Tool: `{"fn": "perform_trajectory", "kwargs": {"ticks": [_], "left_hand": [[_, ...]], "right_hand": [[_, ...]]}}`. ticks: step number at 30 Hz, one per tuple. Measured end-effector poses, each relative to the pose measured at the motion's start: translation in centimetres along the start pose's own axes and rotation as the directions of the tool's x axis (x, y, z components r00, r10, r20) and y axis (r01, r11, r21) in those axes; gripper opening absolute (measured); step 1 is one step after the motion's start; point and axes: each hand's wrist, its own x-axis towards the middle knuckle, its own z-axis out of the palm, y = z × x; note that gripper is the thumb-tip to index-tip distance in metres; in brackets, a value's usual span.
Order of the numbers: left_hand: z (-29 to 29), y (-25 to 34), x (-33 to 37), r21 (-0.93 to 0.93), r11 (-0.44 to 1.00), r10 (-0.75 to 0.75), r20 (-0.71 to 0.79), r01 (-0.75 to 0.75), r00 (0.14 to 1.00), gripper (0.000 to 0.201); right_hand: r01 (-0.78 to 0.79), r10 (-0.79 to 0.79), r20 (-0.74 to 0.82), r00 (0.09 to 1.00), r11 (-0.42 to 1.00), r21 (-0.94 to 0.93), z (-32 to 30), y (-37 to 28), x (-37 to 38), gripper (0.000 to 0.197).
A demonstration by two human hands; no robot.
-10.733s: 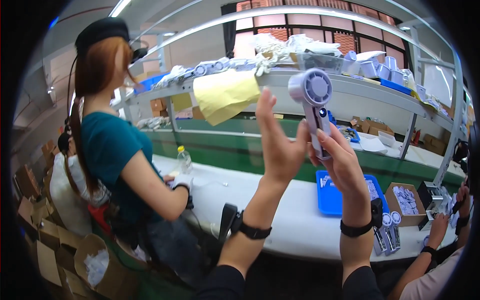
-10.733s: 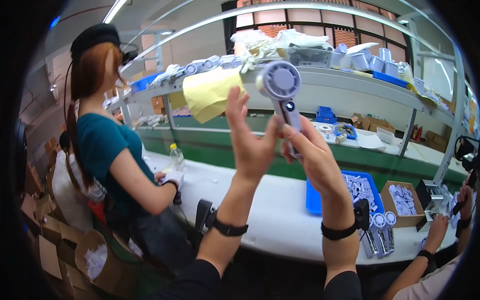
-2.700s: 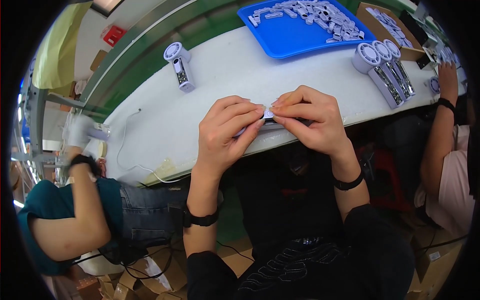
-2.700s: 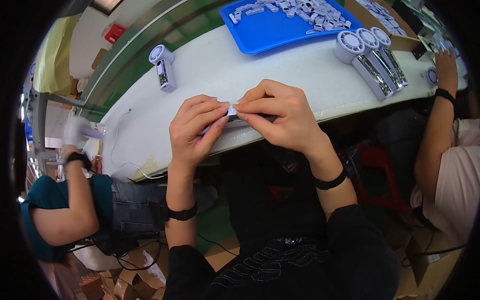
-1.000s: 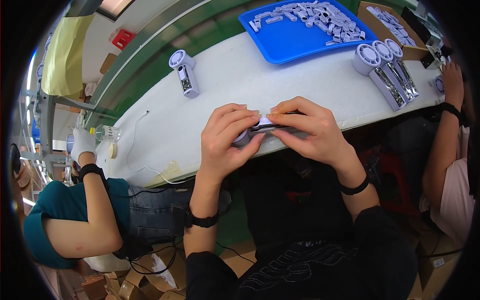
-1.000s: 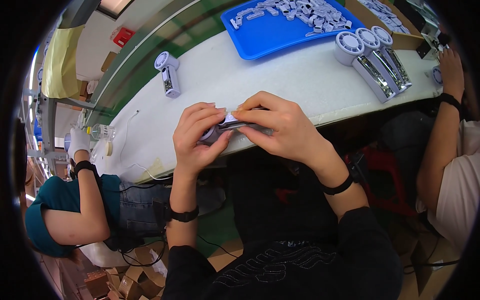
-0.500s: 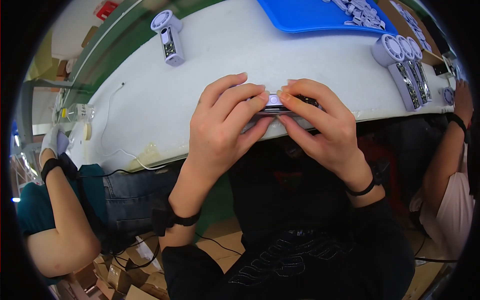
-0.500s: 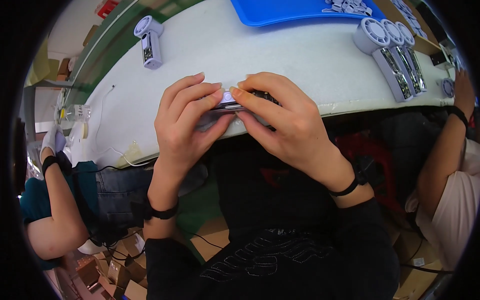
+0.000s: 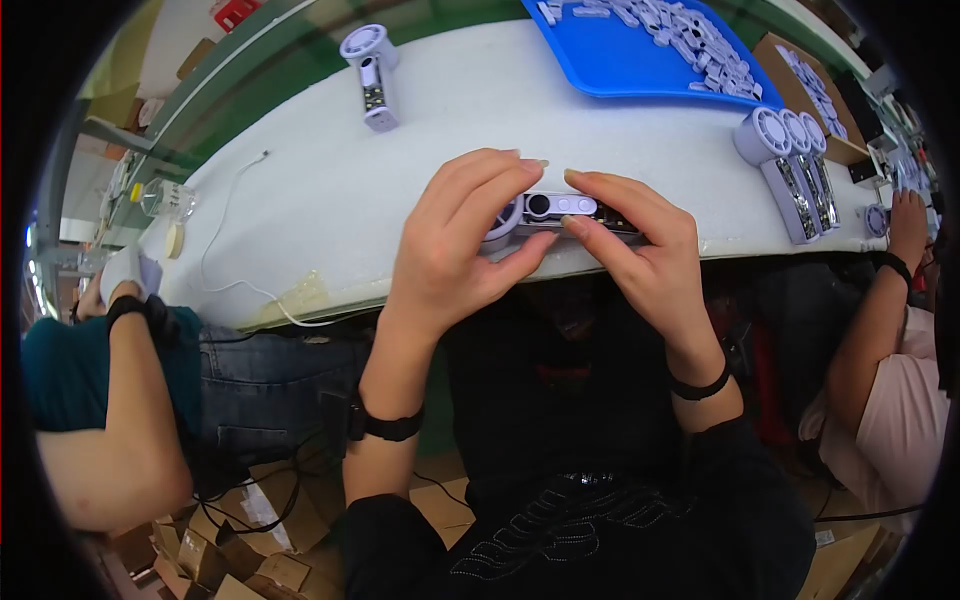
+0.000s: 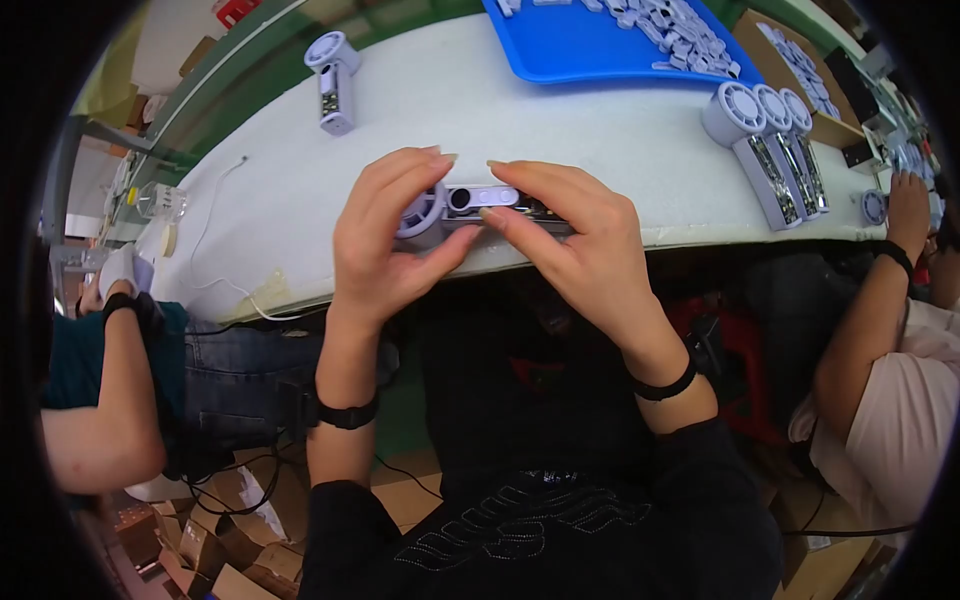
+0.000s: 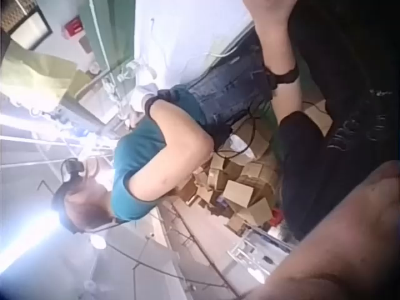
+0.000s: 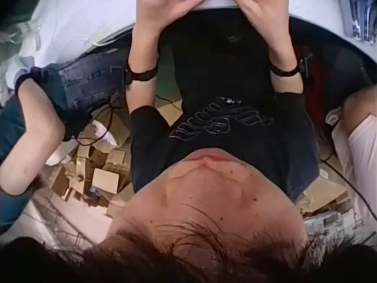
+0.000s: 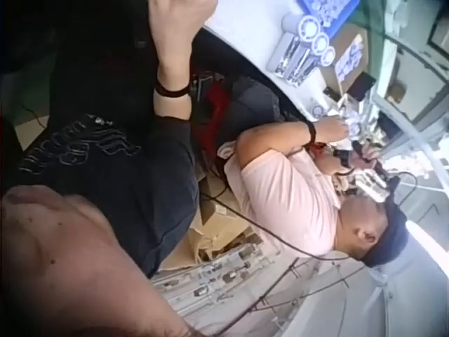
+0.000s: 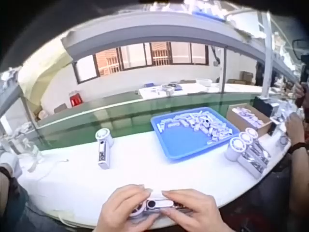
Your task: Assembling handheld electric fans on a production line by snapping components together.
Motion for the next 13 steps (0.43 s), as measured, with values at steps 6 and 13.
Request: {"fn": "perform_trajectory", "kwargs": {"ticks": [6,13], "left_hand": [[-0.6,-0.7,0.3,-0.029,0.994,-0.107,0.029,0.108,0.994,0.065],[-1.4,-1.1,-0.1,-0.106,0.985,-0.137,0.021,0.139,0.990,0.063]], "right_hand": [[0.068,-0.067,-0.024,0.997,0.998,0.011,0.1,-0.6,1.9,0.024],[-0.038,0.033,0.043,0.999,0.993,0.109,0.3,1.3,3.1,0.018]]}}
